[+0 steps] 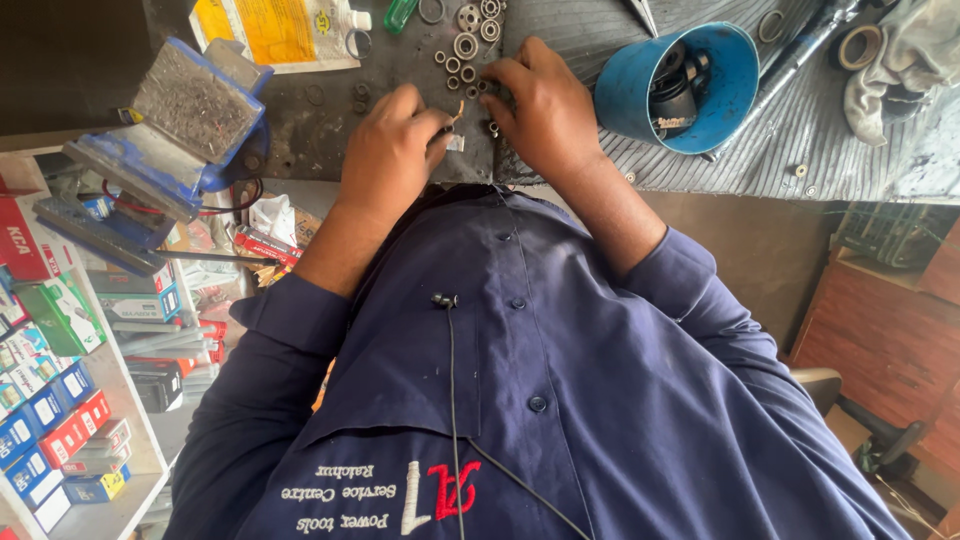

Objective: The person closes a plastic parts box and places it on a shelf. They then gather small metal parts from a workbench into a blue cup, wipe the bench with a cloth, and move several tools including a drill and angle grinder to a tool tray.

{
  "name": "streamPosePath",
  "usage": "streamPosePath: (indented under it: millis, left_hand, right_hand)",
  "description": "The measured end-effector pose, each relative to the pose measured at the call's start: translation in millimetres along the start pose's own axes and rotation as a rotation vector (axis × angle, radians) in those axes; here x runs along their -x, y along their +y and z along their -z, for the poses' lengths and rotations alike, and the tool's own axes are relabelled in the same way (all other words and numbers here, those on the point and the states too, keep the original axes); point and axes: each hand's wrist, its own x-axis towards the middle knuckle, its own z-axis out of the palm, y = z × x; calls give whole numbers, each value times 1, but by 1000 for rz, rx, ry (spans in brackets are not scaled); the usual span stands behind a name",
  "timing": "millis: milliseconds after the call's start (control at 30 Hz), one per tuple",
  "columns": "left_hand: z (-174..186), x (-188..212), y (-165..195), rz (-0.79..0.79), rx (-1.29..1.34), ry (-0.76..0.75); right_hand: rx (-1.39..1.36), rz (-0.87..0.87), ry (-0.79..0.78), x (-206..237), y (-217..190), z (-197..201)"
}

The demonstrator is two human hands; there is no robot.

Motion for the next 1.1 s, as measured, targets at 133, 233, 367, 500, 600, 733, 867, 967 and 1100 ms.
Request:
streamPosePath:
  millis: [133,233,367,500,600,733,867,967,1100]
  left_hand:
    - [-4,2,-16,67,198,99]
    - [-7,0,-30,297,718,121]
    - [-7,-6,-41,591,1201,103]
    - [-6,-18,-34,652,1579,48]
    - [-12,-24,-18,551,1011,73]
    - [-21,-22,0,164,140,157]
    - [-25,-22,1,53,-18,209]
    - [-26,-24,-4,77,-18,191]
    - [-30,-24,-8,84,-1,193]
  right_hand:
    - [21,13,17,-1,-5,-5]
    - [22,5,30,2,-5,-12]
    - [-142,-43,44,8,5,-19]
    - [-999,-559,-67,10,27,-16]
    - [-1776,-589,-130,13,41,-7]
    - [-1857,-706,-181,14,40,-2]
    - [-2005,-726,-244,14,28,0]
    - [-2023,-727,-271,14,19,2]
    - [-1961,-732,-290,13,13,3]
